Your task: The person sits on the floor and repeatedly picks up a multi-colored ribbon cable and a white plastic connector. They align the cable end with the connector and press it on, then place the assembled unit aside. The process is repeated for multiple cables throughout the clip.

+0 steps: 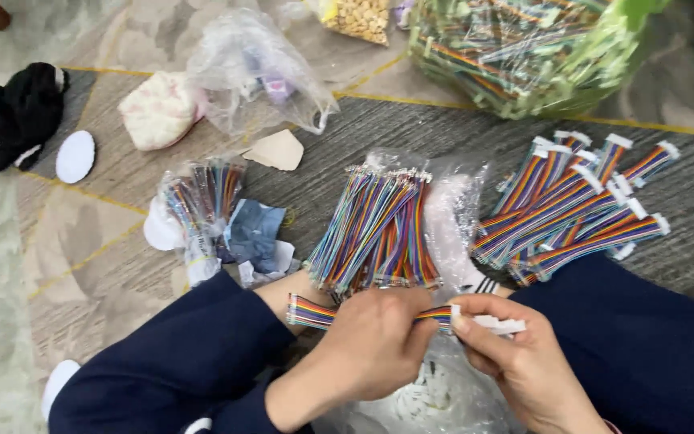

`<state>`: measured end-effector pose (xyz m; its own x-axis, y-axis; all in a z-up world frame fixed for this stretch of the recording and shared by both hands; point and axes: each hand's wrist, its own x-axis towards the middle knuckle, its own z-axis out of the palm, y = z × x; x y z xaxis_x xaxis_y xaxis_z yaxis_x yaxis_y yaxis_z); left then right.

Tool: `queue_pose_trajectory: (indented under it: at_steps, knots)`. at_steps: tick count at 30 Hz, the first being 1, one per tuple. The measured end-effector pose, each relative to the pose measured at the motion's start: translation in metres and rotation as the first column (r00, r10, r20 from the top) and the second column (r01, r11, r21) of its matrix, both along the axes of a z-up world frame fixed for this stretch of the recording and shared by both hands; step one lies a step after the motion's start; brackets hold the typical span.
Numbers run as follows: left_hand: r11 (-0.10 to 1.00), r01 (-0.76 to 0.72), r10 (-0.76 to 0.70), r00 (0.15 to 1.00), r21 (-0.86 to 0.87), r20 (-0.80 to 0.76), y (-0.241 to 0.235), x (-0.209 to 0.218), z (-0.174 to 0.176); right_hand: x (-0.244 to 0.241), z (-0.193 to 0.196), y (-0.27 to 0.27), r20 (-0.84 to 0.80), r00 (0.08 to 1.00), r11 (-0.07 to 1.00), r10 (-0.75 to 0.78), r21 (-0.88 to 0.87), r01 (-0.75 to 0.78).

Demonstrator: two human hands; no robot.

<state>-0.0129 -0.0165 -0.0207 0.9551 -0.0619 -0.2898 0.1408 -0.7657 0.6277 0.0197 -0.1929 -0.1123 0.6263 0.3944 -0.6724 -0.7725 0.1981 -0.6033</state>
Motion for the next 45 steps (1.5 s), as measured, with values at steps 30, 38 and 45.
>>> queue_pose_trajectory:
  at_steps: [30, 38, 45]
  knots:
    - [0.892, -0.044, 0.009, 0.997, -0.45, -0.08, -0.012, 0.093, -0.065, 0.058, -0.049, -0.055, -0.127, 0.889, 0.823, -0.439, 0.341, 0.455]
    - [0.729, -0.158, 0.465, 0.828, -0.666, 0.313, 0.007, 0.131, -0.007, 0.061, -0.057, -0.048, -0.121, 0.896, 0.852, -0.428, 0.278, 0.444]
    - [0.518, -0.272, 0.754, 0.593, -0.811, 0.283, 0.05, 0.102, 0.006, 0.058, -0.039, -0.032, -0.096, 0.908, 0.886, -0.408, 0.2, 0.419]
